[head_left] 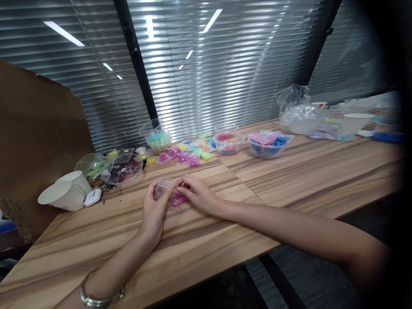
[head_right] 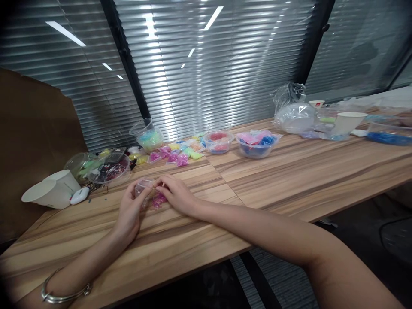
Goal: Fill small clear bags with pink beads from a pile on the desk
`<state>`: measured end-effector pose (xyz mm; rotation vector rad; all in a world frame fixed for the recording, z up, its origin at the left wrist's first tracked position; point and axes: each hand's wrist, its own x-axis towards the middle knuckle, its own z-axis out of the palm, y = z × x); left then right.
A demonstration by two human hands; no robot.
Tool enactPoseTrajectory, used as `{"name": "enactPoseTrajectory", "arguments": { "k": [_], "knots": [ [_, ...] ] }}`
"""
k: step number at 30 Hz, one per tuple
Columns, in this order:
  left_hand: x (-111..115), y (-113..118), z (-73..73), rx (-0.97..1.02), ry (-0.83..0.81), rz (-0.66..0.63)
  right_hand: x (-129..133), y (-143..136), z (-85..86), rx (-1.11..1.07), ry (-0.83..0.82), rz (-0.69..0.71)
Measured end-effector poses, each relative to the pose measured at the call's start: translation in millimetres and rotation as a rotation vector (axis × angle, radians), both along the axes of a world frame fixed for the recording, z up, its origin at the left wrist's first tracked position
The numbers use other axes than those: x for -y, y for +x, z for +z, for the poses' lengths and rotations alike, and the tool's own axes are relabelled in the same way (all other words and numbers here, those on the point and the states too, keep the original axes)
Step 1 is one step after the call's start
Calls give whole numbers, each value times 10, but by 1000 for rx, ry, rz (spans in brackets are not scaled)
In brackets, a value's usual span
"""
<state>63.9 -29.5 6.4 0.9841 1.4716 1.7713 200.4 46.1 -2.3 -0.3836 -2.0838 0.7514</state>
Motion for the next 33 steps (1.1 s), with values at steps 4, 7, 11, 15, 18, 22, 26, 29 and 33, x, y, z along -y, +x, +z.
{"name": "enactPoseTrajectory", "arguments": {
  "k": [4, 7, 11, 15, 18, 22, 26, 29, 33],
  "knots": [
    [-1, 2, 4, -2, -6, 4, 38, 33, 74, -85, -23, 0],
    [-1, 2, 5, -10, 2, -5, 58, 44, 99, -126, 6, 8],
    [0, -5, -15, -38, 12, -39, 57, 40, 94, -125, 31, 23],
    [-3, -13, -39, -59, -7, -62, 30, 33, 79, -118, 24, 8],
    [-8, -18, -45, -65, -21, -64, 14, 31, 69, -115, 20, 9],
    [-8, -23, -42, -74, -26, -80, 12, 29, 60, -93, 11, 20],
    [-2, -27, -42, -76, -33, -77, 13, 26, 53, -89, -7, 42],
    [-1, -26, -47, -81, -35, -79, 18, 26, 53, -94, -16, 47],
    [-2, -20, -47, -88, -40, -79, 29, 27, 57, -108, -31, 47]
  ]
}}
